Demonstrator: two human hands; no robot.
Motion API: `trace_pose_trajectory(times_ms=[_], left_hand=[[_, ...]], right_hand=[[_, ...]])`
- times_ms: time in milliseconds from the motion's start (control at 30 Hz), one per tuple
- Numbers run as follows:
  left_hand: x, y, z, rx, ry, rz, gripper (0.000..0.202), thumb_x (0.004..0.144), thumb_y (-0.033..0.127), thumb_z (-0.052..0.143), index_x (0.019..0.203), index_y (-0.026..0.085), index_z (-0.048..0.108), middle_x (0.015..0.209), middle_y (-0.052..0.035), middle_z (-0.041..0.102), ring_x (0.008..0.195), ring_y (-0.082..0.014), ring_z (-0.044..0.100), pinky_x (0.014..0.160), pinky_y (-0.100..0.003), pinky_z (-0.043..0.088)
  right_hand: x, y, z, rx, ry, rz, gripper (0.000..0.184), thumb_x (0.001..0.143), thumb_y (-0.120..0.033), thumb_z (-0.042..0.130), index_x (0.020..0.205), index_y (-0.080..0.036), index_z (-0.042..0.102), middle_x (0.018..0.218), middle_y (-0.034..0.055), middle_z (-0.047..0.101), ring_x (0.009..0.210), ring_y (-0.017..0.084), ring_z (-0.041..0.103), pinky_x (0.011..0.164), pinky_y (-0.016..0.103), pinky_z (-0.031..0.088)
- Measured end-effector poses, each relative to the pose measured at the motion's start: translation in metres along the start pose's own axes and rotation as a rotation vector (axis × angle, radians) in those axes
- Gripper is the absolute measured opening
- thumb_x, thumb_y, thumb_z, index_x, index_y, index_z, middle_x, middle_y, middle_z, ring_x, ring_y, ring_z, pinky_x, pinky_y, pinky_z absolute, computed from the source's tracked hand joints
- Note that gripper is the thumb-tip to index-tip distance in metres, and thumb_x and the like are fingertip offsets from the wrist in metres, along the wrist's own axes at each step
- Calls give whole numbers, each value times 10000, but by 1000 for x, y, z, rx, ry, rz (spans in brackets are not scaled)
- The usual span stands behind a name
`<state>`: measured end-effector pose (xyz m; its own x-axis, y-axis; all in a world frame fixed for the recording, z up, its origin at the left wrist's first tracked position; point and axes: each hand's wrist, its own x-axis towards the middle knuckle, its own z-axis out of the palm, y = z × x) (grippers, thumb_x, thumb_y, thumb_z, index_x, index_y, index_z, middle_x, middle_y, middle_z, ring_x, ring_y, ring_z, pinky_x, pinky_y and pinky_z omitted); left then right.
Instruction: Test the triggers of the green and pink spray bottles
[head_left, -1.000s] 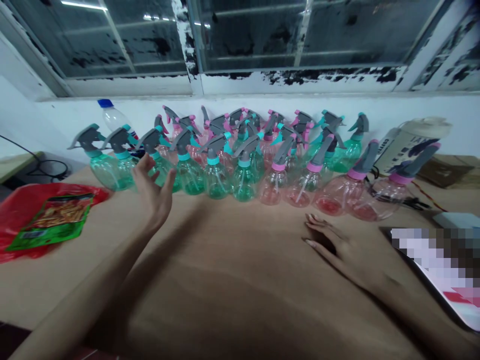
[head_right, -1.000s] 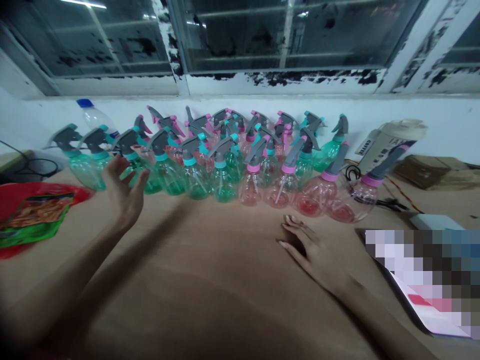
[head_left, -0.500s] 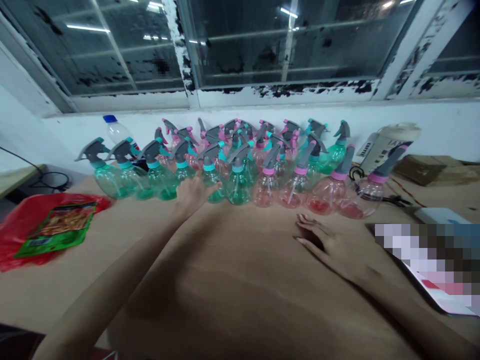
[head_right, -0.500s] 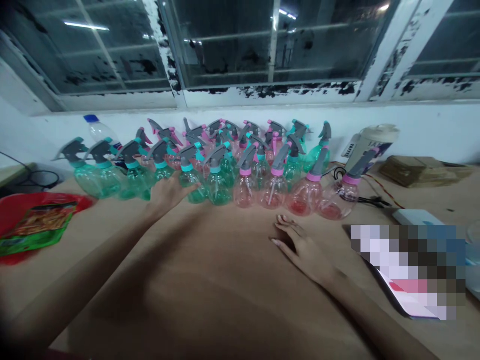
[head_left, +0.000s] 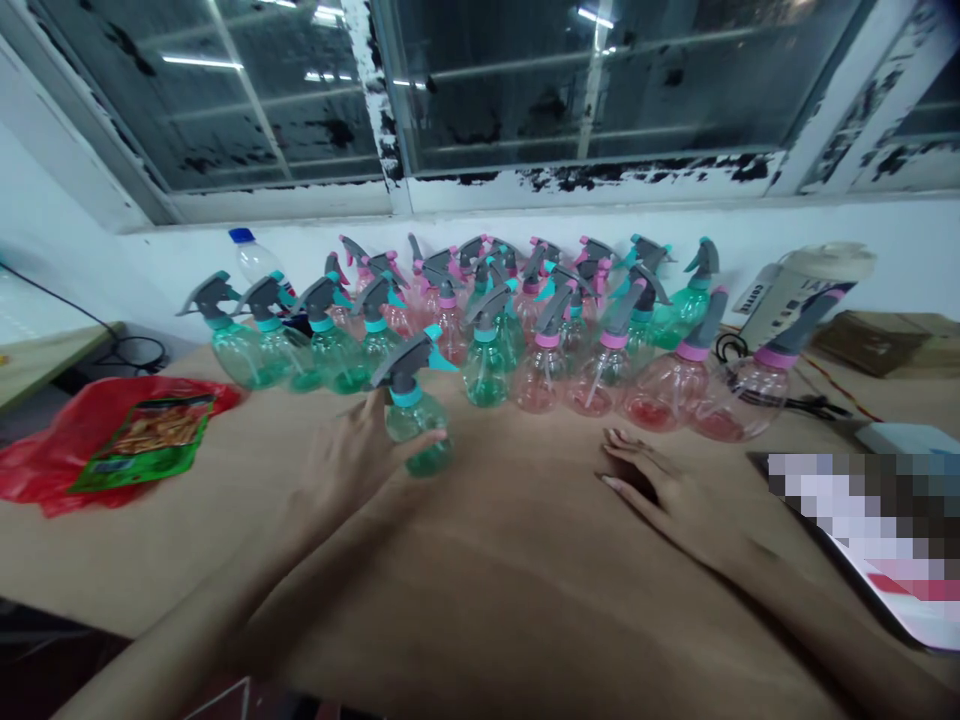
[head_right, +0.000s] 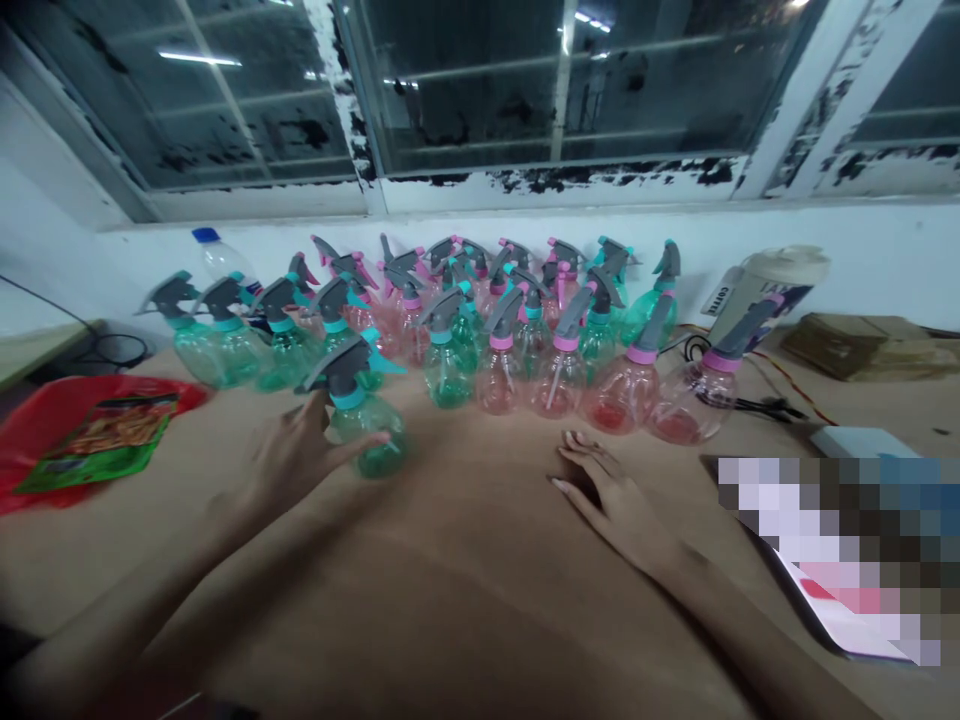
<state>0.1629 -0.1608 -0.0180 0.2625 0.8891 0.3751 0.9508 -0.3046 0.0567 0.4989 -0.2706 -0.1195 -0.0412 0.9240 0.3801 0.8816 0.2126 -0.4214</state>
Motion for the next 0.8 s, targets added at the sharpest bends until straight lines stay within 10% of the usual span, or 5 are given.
trace_pose_trajectory(times_ms=[200,467,800], left_hand=[[-46,34,-13,37,84,166,716,701,743,442,1064,128,500,988,-142,571,906,-311,568,779,-399,451],[-42,79,-17,-170,-144,228,809,593,800,483,996,102,550,962,-138,493,925,-322,487,818,-490,427],[-18,58,-11,-824,-396,359,841,680,475,682,1337,213,228,1363,-145,338,1264,-305,333,1017,-506,315]], right_hand=[[-1,4,4,-12,-14,12,491,869,-497,393,1220,-170,496,1310,111,510,1235,258,435,1046,474,341],[0,7,4,-23,-6,-47,433,882,-421,422,1229,-169,480,1302,111,515,1236,232,436,1041,448,357],[0,7,4,-20,-14,-31,431,883,-413,422,1231,-166,483,1318,117,501,1250,244,418,1044,469,349]])
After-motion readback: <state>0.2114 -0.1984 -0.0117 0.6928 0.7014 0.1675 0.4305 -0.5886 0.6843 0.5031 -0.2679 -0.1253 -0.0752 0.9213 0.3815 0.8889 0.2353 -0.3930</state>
